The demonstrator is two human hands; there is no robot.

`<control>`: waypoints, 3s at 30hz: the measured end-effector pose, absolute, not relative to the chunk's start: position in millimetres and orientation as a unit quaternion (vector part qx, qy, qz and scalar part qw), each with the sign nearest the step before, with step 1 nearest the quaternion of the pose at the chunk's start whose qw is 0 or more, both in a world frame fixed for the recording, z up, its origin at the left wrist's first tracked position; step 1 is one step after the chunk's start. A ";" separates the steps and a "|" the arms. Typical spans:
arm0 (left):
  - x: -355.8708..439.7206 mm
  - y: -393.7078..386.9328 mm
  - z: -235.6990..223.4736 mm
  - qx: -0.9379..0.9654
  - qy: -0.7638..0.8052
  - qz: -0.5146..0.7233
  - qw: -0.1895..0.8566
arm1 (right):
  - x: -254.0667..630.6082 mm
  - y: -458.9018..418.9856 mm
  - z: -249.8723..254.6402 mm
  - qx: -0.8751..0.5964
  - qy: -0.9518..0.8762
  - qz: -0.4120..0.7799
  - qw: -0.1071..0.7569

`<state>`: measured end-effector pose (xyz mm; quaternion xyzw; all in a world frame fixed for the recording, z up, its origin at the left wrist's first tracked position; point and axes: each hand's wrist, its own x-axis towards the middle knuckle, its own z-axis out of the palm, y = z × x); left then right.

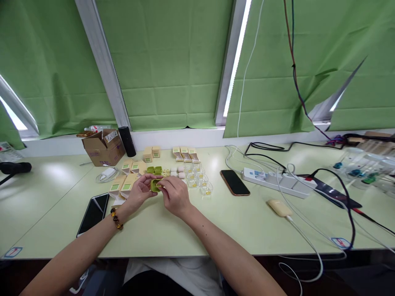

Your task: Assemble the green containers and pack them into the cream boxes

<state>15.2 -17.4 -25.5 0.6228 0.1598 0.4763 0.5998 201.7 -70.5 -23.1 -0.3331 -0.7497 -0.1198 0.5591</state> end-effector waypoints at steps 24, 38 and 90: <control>14.5 -20.3 -24.5 0.652 0.170 0.452 0.584 | 199.9 -69.5 -21.3 -0.348 -0.755 -0.212 0.513; 14.0 -22.7 -19.6 0.647 0.172 0.442 0.597 | 200.9 -65.9 -26.0 -0.342 -0.758 -0.204 0.517; 5.5 -15.9 -20.8 0.718 0.323 0.526 0.320 | 210.6 -60.3 -29.2 -0.362 -0.700 0.084 0.610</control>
